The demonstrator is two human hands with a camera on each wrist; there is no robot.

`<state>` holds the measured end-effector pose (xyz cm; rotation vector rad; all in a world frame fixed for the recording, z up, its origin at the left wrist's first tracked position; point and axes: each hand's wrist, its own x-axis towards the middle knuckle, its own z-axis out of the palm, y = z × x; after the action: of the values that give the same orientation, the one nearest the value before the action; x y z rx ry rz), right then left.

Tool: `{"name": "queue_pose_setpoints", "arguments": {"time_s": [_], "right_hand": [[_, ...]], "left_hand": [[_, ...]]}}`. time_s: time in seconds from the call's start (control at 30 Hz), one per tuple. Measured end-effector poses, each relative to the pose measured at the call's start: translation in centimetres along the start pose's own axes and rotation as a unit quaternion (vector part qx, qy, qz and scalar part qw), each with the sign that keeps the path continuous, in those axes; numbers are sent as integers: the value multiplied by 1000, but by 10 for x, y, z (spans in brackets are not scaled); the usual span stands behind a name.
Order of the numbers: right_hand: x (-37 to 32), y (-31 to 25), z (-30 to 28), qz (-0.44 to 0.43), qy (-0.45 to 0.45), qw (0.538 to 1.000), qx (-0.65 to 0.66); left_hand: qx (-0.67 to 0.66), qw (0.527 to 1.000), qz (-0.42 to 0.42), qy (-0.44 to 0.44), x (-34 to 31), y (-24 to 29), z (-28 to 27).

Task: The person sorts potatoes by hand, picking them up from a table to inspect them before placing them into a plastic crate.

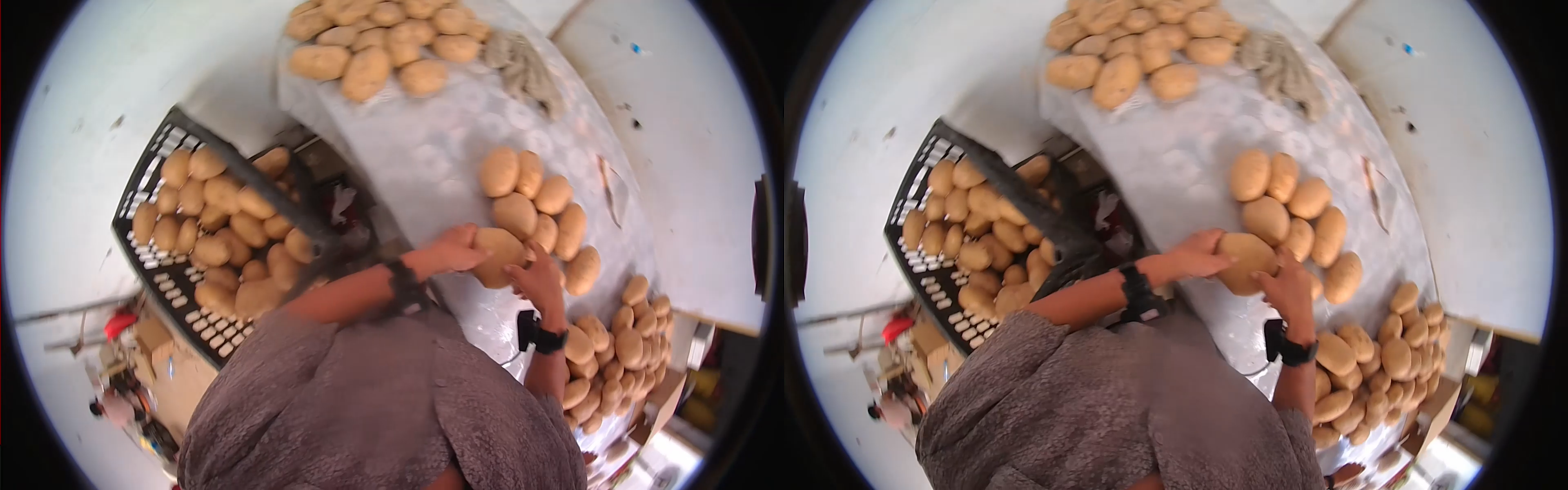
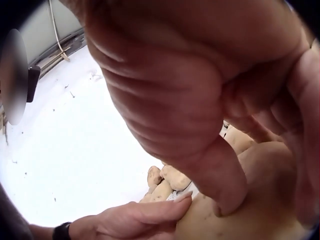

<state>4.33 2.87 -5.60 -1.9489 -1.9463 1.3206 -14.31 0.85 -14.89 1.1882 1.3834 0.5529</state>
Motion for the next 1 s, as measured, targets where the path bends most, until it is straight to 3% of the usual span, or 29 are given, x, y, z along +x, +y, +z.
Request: {"name": "queue_pose_setpoints", "arguments": {"time_s": [0.1, 0.13, 0.2, 0.27, 0.33, 0.4, 0.5, 0.57, 0.63, 0.77, 0.83, 0.97, 1.0], "right_hand": [[2, 7, 4, 13, 17, 999, -25], [2, 5, 3, 22, 20, 999, -29], [6, 12, 2, -16, 20, 998, -60], [8, 1, 3, -50, 29, 994, -90], [-6, -31, -2, -19, 42, 997, -66], [-6, -47, -3, -32, 35, 995, -89], [-3, -66, -2, -77, 5, 997, -16], [-7, -90, 4, -111, -17, 994, -6], [-10, -112, 9, -156, -48, 986, 10], [-7, -146, 29, -253, -104, 962, 21], [-15, -174, 47, -323, -176, 928, 53], [-33, -233, 88, -397, -244, 884, -40], [-35, -242, 101, -414, -279, 864, -58]], "left_hand": [[67, 991, 85, 77, 4, -17, 10], [65, 991, 72, 96, 2, -19, 10], [-7, 998, 30, 45, -7, -11, 7], [5, 998, 33, 50, -14, -11, 3], [16, 998, 35, 51, -24, -10, -6], [15, 996, 85, 23, -41, -3, -19], [-11, 994, 105, -15, -75, 16, -52], [40, 991, 117, -46, -108, 39, -90], [-24, 982, 184, 16, -146, 40, -118], [-80, 980, 151, 99, -219, 42, -181], [-153, 971, 99, 157, -250, 33, -204], [-133, 957, 50, 251, -276, -28, -225], [-111, 962, -12, 247, -278, -42, -226]]}}
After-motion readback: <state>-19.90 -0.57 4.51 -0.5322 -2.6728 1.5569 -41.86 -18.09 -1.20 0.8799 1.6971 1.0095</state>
